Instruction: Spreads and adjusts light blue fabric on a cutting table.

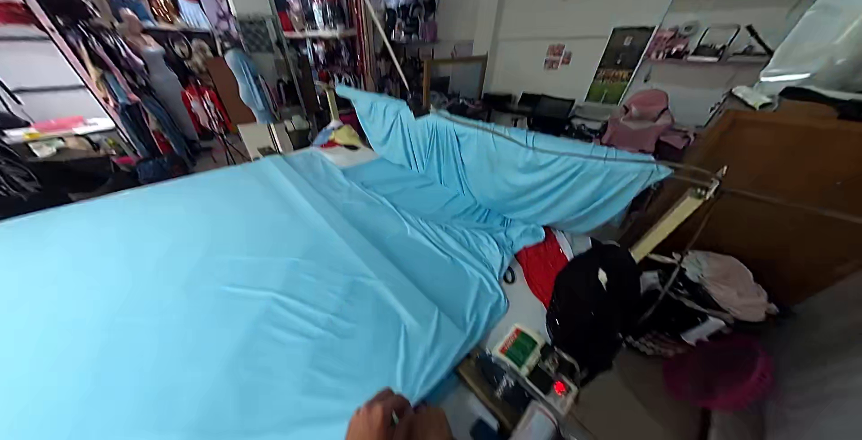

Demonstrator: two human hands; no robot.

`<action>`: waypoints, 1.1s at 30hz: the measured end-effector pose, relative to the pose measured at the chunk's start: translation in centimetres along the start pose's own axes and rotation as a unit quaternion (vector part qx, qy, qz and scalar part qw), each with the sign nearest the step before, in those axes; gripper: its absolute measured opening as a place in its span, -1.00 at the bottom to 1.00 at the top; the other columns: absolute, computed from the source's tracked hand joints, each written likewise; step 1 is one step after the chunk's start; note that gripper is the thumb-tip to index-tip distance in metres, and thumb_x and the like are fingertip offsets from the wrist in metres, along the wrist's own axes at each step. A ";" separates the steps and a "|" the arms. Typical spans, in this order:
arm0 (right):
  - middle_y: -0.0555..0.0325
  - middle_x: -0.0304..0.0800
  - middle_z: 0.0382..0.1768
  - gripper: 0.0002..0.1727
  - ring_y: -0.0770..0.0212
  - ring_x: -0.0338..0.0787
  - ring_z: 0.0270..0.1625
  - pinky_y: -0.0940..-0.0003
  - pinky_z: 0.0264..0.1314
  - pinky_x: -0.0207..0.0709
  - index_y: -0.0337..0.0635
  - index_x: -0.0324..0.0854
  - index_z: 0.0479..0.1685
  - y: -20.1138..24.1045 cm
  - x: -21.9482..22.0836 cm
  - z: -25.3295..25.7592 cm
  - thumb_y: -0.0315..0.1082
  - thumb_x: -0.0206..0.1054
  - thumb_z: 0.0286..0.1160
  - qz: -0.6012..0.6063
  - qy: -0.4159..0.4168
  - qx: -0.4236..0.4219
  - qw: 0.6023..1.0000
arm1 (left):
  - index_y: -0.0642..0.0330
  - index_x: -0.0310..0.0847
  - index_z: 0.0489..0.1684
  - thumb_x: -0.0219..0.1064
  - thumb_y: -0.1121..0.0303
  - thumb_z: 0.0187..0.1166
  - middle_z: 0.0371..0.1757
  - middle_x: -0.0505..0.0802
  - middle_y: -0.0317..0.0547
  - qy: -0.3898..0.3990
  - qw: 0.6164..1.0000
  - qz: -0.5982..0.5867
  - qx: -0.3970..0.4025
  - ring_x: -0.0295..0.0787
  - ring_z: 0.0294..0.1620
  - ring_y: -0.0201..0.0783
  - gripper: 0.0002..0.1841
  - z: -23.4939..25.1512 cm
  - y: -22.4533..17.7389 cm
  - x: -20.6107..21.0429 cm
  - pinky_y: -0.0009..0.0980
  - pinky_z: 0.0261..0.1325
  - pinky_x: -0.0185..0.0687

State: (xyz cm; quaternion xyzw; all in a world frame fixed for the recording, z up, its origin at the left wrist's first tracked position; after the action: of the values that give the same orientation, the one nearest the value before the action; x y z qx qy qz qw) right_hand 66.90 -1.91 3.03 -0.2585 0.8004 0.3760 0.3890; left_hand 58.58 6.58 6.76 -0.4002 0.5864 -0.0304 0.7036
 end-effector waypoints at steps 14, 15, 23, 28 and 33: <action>0.01 0.73 0.30 -0.63 0.07 0.81 0.22 0.10 0.34 0.68 -0.10 0.75 0.24 -7.1 3.2 1.2 -0.21 0.45 0.48 0.138 -0.118 -0.079 0.980 | 0.15 0.76 0.17 0.54 0.00 0.44 0.17 0.83 -0.02 0.131 0.987 0.024 -0.084 0.80 0.19 -0.07 -0.52 -0.7 4.3 4.9 -0.06 0.35 0.70; 0.02 0.74 0.28 -0.68 0.09 0.79 0.26 0.14 0.38 0.66 -0.09 0.78 0.17 -7.4 3.5 1.2 -0.23 0.43 0.48 0.142 -0.127 -0.088 0.978 | 0.14 0.75 0.20 0.56 -0.03 0.41 0.19 0.82 -0.01 0.150 0.984 0.050 -0.087 0.77 0.25 -0.04 -0.48 -0.5 4.1 5.2 -0.05 0.40 0.65; 0.08 0.81 -0.06 -0.82 0.21 0.82 0.03 0.28 0.24 0.71 -0.16 0.80 -0.17 -8.4 3.8 1.1 -0.28 0.33 0.62 0.215 -0.246 -0.141 0.934 | 0.16 0.82 0.11 0.29 0.12 0.67 0.14 0.87 -0.01 0.168 0.976 0.108 -0.082 0.84 0.16 -0.04 -0.66 -0.3 2.5 5.4 -0.01 0.32 0.69; 0.06 0.81 -0.13 -0.78 0.22 0.83 -0.14 0.29 0.07 0.76 -0.19 0.79 -0.17 -8.6 4.0 0.0 -0.21 0.38 0.59 0.238 -0.213 -0.139 0.937 | 0.15 0.87 -0.10 0.55 0.18 0.48 -0.09 0.93 -0.11 0.090 0.990 -0.024 -0.106 0.92 -0.15 -0.23 -0.75 -1.0 3.4 4.8 -0.17 0.09 0.86; 0.03 0.85 -0.11 -0.74 0.18 0.85 -0.13 0.25 0.09 0.75 -0.18 0.81 0.06 -9.3 4.8 0.1 -0.24 0.33 0.62 0.243 -0.162 -0.133 0.947 | 0.15 0.83 -0.09 0.65 0.28 0.36 -0.11 0.94 -0.17 0.056 0.982 -0.077 -0.166 0.92 -0.28 -0.32 -0.74 -1.0 3.5 4.6 -0.25 -0.03 0.90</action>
State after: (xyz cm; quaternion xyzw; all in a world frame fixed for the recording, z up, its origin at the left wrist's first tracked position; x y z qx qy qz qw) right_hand 70.78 -7.82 -4.70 -0.0407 0.7079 0.5989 0.3722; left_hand 57.70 6.02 0.99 -0.5528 0.5894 -0.0093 0.5891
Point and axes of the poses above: each hand's wrist, its own z-axis towards the middle knuckle, its own x-axis out of the palm, y = z × x, the point moved 3 cm from there along z, towards the middle knuckle
